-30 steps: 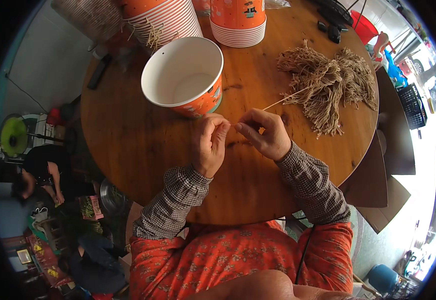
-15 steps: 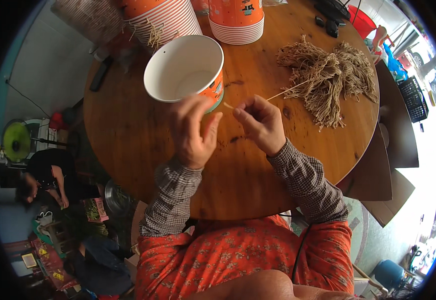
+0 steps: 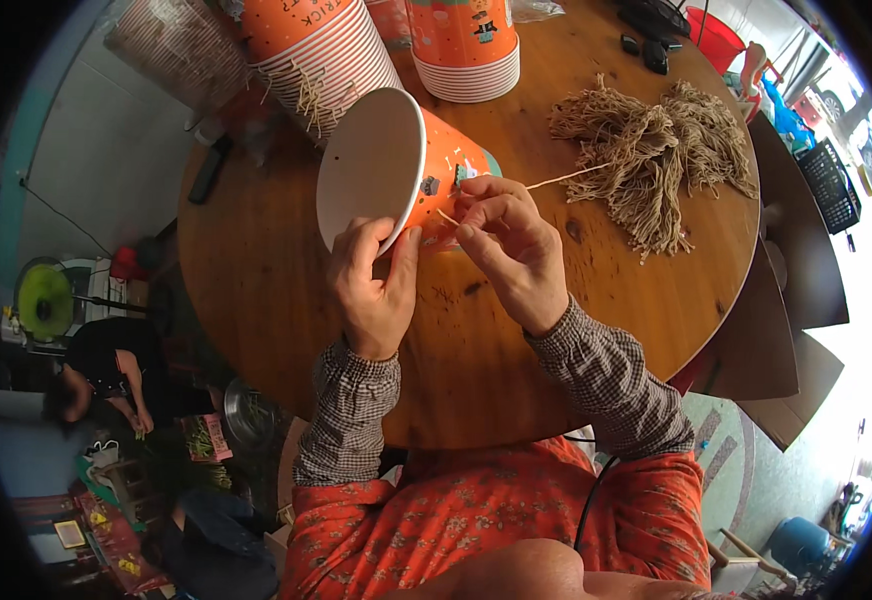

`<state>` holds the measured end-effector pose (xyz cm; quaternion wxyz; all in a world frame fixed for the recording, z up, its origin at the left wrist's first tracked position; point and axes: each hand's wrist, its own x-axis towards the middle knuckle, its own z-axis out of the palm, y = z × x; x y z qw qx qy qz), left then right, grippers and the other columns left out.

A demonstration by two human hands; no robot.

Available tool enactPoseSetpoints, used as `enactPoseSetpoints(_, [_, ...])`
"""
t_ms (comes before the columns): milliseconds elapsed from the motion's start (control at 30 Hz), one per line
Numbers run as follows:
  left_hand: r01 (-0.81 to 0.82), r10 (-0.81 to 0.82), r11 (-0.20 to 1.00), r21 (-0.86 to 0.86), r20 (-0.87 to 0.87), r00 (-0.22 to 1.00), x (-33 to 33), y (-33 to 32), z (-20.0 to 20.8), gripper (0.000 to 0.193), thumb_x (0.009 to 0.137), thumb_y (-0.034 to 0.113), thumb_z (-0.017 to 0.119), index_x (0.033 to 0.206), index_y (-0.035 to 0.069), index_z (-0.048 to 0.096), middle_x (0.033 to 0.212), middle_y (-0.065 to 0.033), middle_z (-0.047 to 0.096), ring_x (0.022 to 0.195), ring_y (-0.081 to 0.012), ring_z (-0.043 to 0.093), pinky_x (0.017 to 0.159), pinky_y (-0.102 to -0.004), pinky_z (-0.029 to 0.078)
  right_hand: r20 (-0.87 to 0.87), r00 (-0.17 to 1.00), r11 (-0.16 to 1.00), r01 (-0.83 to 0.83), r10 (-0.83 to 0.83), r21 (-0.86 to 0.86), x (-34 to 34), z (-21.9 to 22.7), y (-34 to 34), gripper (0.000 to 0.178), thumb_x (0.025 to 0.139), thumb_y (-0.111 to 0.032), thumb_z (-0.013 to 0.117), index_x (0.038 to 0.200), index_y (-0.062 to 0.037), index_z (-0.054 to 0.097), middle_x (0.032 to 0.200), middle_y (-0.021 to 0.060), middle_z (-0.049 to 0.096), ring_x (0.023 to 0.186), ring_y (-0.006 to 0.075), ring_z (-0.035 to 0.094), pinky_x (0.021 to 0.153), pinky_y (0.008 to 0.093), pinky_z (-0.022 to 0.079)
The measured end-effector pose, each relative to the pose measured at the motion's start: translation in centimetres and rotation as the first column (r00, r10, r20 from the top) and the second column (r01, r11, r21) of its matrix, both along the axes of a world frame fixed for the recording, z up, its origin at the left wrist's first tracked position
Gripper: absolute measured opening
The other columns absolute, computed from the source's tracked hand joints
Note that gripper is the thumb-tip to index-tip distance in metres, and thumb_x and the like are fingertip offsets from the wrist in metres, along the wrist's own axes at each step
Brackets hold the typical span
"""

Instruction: Threading strings through pre-punched holes in paper buckets for assembly.

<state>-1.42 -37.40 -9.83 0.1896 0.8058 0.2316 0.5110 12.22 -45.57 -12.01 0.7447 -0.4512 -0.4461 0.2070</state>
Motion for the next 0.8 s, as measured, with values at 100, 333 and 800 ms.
enactPoseSetpoints(100, [0.01, -0.01, 1.0, 0.005, -0.009, 1.0, 0.08, -0.22, 0.0, 0.015, 0.08, 0.0, 0.071, 0.091, 0.001, 0.061, 0.086, -0.0103, 0.064, 0.077, -0.0255, 0.059, 0.067, -0.0343, 0.048, -0.034, 0.999, 1.0, -0.001, 0.0, -0.03, -0.2, 0.5, -0.24, 0.009, 0.084, -0.007, 0.068, 0.087, -0.0009, 0.062, 0.111, 0.0089, 0.055, 0.096, 0.012, 0.059, 0.082, 0.0275, 0.049])
enactPoseSetpoints(333, [0.025, -0.023, 0.997, 0.077, -0.031, 0.999, 0.34, -0.3, 0.01, 0.016, 0.078, -0.001, 0.071, 0.09, 0.003, 0.062, 0.084, -0.0077, 0.065, 0.075, -0.0252, 0.059, 0.068, -0.0346, 0.046, -0.037, 0.999, 0.997, -0.002, -0.001, -0.075, 0.29, 0.3, -0.26, 0.011, 0.083, -0.009, 0.069, 0.087, -0.0009, 0.063, 0.109, 0.008, 0.056, 0.085, 0.0116, 0.058, 0.079, 0.0267, 0.048])
enactPoseSetpoints(800, [0.002, 0.014, 0.981, 0.196, -0.078, 0.997, 0.62, -0.41, -0.24, 0.019, 0.076, -0.001, 0.072, 0.09, 0.005, 0.062, 0.083, -0.0055, 0.065, 0.076, -0.0243, 0.06, 0.069, -0.0345, 0.046, -0.051, 0.999, 0.997, -0.008, 0.004, -0.077, 0.3, 0.29, -0.33, 0.009, 0.083, -0.008, 0.069, 0.087, -0.0012, 0.063, 0.106, 0.0082, 0.054, 0.088, 0.0118, 0.057, 0.079, 0.0273, 0.05])
